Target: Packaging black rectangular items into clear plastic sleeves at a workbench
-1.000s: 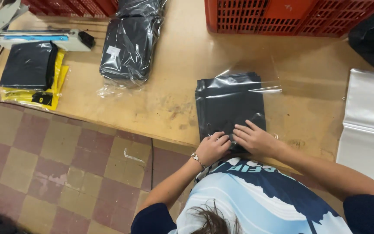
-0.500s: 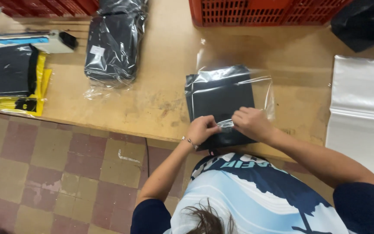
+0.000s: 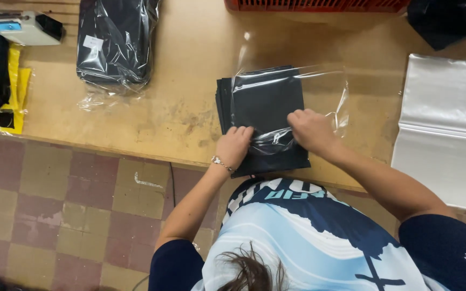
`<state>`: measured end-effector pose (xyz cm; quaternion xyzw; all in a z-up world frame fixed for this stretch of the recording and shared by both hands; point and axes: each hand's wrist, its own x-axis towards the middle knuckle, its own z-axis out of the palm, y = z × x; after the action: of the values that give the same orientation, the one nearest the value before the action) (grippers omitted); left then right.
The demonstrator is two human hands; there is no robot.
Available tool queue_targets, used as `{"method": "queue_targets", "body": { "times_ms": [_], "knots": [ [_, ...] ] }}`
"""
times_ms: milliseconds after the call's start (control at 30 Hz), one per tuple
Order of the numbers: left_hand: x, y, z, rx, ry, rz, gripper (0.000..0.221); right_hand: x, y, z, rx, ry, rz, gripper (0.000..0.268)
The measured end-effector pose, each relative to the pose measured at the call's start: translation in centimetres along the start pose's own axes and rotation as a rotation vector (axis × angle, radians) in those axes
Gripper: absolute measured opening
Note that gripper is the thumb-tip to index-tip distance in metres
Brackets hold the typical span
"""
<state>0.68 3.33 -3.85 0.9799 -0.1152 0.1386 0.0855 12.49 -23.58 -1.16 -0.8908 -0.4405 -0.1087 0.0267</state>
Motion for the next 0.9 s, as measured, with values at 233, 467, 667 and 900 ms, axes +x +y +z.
{"method": "queue_targets", "body": {
  "times_ms": [233,467,667,900],
  "knots": [
    [-0.9,-3.7,-4.1,0.033,0.094,-0.25,0.011,-1.4,5.3,1.5,0.009,0.022,0.149,0.021],
    [2.2,-4.5,-8.9,-0.689,0.334,-0.743,0.019,2.2,7.3,0.4,0.213,0.181,0.398,0.02],
    [4.0,-8.0,-7.1,-1.914,0.626,-0.613,0.025,8.4,8.1,-1.2,1.604,0.333,0.751,0.027],
    [9.9,-15.7,-11.5,-0.918,0.216,-0.215,0.009,16.4,11.5,-6.1,2.268,0.259,0.231,0.025]
  ]
}}
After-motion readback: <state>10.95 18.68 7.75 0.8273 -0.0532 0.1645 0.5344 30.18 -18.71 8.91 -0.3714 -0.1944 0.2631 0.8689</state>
